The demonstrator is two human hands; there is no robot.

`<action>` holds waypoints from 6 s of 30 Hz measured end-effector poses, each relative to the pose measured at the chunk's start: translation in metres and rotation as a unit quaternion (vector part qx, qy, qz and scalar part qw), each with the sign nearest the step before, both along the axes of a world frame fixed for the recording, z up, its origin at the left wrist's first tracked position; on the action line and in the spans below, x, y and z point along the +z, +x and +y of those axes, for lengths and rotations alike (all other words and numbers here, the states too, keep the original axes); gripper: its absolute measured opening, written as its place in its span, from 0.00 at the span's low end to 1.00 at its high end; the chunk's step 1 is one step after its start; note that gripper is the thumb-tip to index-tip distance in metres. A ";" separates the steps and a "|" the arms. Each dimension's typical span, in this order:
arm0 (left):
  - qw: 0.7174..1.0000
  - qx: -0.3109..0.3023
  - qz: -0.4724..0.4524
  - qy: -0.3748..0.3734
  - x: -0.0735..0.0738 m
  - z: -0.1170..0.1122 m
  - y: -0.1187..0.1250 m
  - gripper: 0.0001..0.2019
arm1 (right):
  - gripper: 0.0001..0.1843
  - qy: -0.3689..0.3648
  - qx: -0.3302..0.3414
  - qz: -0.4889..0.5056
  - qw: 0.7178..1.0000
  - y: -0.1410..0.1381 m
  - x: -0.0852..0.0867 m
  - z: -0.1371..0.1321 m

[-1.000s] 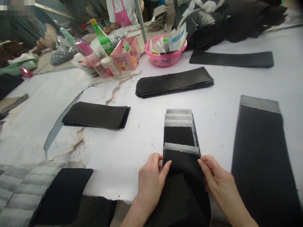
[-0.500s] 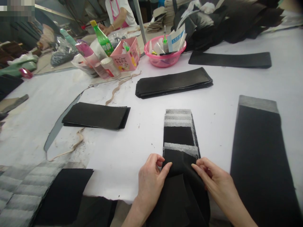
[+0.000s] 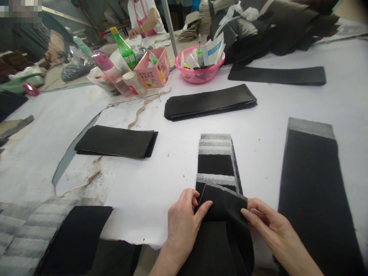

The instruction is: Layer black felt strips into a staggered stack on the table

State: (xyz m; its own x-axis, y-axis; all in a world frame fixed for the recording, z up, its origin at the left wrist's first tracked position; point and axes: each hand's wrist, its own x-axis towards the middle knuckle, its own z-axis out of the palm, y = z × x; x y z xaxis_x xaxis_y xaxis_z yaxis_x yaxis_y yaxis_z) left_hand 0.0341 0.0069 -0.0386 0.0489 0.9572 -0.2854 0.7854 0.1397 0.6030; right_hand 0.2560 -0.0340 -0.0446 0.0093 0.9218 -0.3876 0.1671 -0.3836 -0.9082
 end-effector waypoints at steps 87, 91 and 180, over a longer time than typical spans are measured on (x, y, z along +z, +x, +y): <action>0.960 0.107 -0.223 -0.131 -0.017 0.040 -0.007 0.16 | 0.22 -0.052 0.020 -0.309 0.949 -0.012 -0.020 0.028; 0.963 0.103 -0.216 -0.124 -0.016 0.040 -0.005 0.16 | 0.21 -0.066 0.015 -0.309 0.949 -0.015 -0.014 0.030; 0.958 -0.141 0.152 0.197 -0.010 0.033 0.008 0.17 | 0.15 -0.065 -0.009 -0.375 0.925 -0.025 -0.001 0.037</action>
